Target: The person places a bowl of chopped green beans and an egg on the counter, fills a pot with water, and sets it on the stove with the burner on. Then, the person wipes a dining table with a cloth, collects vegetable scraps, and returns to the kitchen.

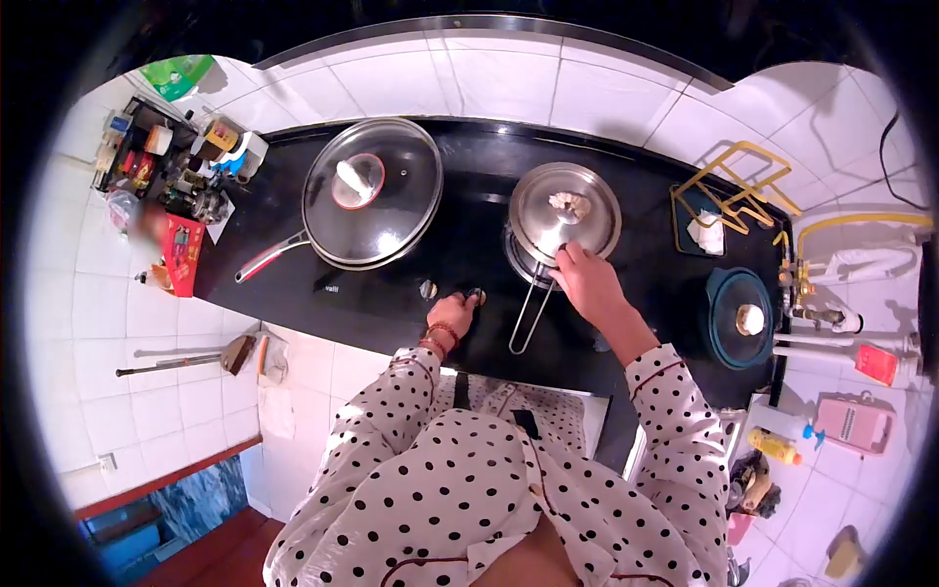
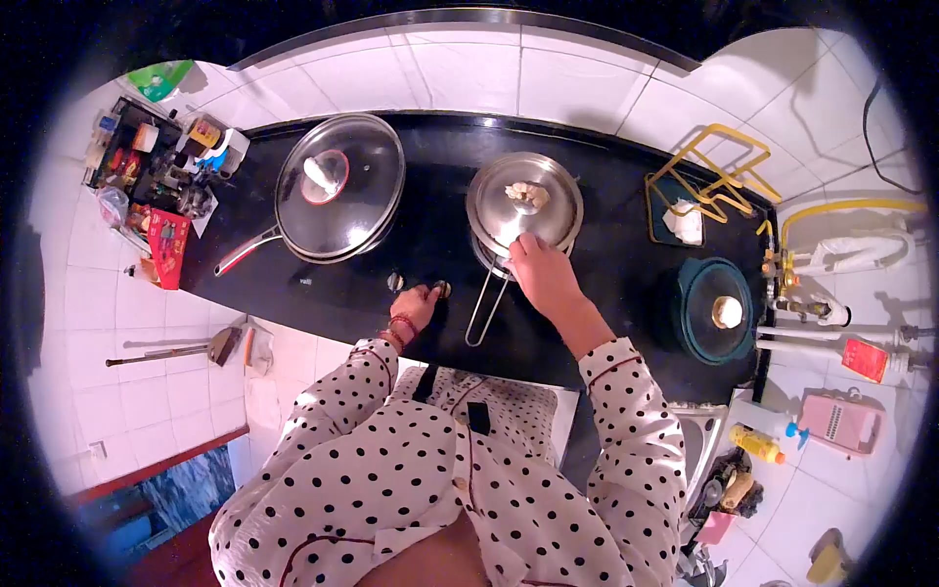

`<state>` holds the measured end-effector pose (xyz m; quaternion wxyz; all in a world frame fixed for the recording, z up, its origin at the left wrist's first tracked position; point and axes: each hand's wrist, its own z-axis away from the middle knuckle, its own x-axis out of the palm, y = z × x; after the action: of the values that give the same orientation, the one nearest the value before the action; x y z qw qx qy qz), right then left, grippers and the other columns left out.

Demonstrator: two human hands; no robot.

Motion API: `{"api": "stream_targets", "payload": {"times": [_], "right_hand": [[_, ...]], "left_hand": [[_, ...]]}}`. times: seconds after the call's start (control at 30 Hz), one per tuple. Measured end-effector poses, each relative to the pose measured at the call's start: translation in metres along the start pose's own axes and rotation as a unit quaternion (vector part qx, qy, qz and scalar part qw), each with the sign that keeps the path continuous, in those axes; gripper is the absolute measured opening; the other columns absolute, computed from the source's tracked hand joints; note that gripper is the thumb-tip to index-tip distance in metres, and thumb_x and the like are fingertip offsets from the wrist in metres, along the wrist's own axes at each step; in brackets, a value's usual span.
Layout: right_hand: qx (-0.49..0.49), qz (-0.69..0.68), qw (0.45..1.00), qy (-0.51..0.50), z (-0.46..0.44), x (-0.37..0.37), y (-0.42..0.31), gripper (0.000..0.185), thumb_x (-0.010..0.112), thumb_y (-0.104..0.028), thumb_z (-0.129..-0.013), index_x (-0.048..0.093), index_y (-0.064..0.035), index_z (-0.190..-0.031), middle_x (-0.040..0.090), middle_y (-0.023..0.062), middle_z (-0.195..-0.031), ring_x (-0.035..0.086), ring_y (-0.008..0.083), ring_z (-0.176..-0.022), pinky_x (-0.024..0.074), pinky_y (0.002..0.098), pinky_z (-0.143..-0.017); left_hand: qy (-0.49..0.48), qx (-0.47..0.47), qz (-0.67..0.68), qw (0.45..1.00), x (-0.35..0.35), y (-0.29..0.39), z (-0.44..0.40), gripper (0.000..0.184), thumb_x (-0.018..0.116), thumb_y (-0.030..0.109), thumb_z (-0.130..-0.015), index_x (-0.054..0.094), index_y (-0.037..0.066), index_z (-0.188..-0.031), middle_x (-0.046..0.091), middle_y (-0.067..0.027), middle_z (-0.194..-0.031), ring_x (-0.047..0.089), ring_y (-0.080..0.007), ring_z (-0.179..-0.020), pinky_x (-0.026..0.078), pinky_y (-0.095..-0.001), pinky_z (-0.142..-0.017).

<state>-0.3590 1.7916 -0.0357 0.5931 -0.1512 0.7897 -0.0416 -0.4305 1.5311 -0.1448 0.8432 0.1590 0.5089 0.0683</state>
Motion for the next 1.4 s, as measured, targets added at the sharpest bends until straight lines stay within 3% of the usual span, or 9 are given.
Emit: {"api": "stream_targets", "payload": {"times": [0.43,0.63,0.8,0.9,1.03,1.13,1.23,1.27,1.4], "right_hand": [[0.301,-0.211,0.927,0.075,0.154,0.01,-0.056,0.006,0.063,-0.01,-0.08,0.058,-0.0079,-0.082,0.058,0.0091,-0.079,0.059,0.0295,-0.062,0.0479,0.0371,-0.055],[0.382,-0.253,0.888,0.045,0.192,0.022,-0.084,0.005,0.064,-0.007,-0.081,0.059,-0.0049,-0.082,0.059,0.0108,-0.078,0.06,0.0245,-0.062,0.0477,0.0331,-0.055],[0.357,-0.241,0.894,0.125,0.174,0.031,-0.097,0.006,0.065,-0.006,-0.079,0.06,-0.0032,-0.082,0.059,0.0118,-0.077,0.058,0.0239,-0.059,0.0459,0.0315,-0.054],[0.333,-0.22,0.908,0.132,0.154,0.025,-0.115,0.006,0.065,-0.006,-0.079,0.06,-0.0032,-0.082,0.059,0.0128,-0.077,0.058,0.0263,-0.06,0.0463,0.0327,-0.055],[0.335,-0.218,0.91,0.112,0.138,0.029,-0.147,0.006,0.065,-0.007,-0.079,0.061,-0.0033,-0.082,0.059,0.0137,-0.077,0.059,0.0281,-0.063,0.0466,0.0348,-0.057],[0.326,-0.227,0.912,0.104,0.131,0.035,-0.17,0.007,0.065,-0.009,-0.079,0.061,-0.0043,-0.081,0.06,0.0135,-0.078,0.06,0.0294,-0.063,0.0474,0.036,-0.057],[0.31,-0.237,0.913,0.118,0.125,0.046,-0.188,0.007,0.066,-0.01,-0.079,0.061,-0.0041,-0.081,0.06,0.0136,-0.077,0.06,0.0294,-0.064,0.0477,0.0362,-0.057],[0.3,-0.231,0.917,0.125,0.125,0.051,-0.195,0.007,0.066,-0.01,-0.079,0.062,-0.004,-0.081,0.06,0.0138,-0.077,0.06,0.0295,-0.064,0.0478,0.0363,-0.057],[0.296,-0.199,0.925,0.128,0.119,0.054,-0.209,0.007,0.066,-0.009,-0.078,0.061,-0.0045,-0.08,0.062,0.0142,-0.078,0.061,0.0311,-0.067,0.0484,0.0378,-0.059]], "left_hand": [[-0.056,0.248,-0.147,0.956,0.039,-0.028,-0.063,0.024,0.043,0.022,-0.09,0.062,0.016,-0.104,0.064,-0.0162,-0.098,0.062,-0.0336,-0.093,0.05,-0.0417,-0.08],[-0.064,0.052,-0.125,0.989,0.076,-0.027,-0.094,0.024,0.045,0.02,-0.088,0.063,0.016,-0.103,0.065,-0.0168,-0.098,0.063,-0.0321,-0.093,0.05,-0.0408,-0.081],[-0.065,0.236,-0.18,0.953,0.078,-0.024,-0.097,0.019,0.05,0.02,-0.085,0.064,0.01,-0.093,0.067,-0.0114,-0.087,0.066,-0.0309,-0.078,0.052,-0.0427,-0.068],[-0.196,0.08,0.165,0.963,0.105,-0.051,-0.125,0.01,0.058,0.014,-0.079,0.063,0.007,-0.082,0.064,-0.0186,-0.083,0.063,-0.0348,-0.074,0.051,-0.041,-0.062],[-0.428,-0.103,0.559,0.703,0.077,-0.074,-0.138,0.009,0.055,0.016,-0.078,0.057,0.008,-0.078,0.063,-0.0113,-0.074,0.061,-0.0298,-0.065,0.048,-0.0398,-0.059],[-0.071,0.227,0.322,0.917,-0.039,-0.027,-0.107,0.018,0.047,0.019,-0.087,0.055,0.007,-0.076,0.059,-0.0113,-0.071,0.055,-0.0277,-0.062,0.042,-0.0385,-0.054],[0.23,0.396,0.316,0.831,-0.218,0.035,-0.039,0.02,0.045,0.019,-0.093,0.058,0.005,-0.089,0.061,-0.0154,-0.076,0.06,-0.033,-0.073,0.046,-0.0428,-0.063],[0.367,0.449,0.291,0.761,-0.27,0.052,-0.022,0.022,0.047,0.023,-0.096,0.058,0.004,-0.096,0.056,-0.009,-0.068,0.051,-0.0186,-0.056,0.043,-0.0346,-0.056],[0.536,0.446,0.179,0.694,-0.426,0.08,0.062,0.065,0.061,0.019,-0.086,0.029,0.014,-0.143,0.057,-0.0048,-0.067,0.056,-0.0209,-0.054,0.045,-0.0332,-0.051]]}}
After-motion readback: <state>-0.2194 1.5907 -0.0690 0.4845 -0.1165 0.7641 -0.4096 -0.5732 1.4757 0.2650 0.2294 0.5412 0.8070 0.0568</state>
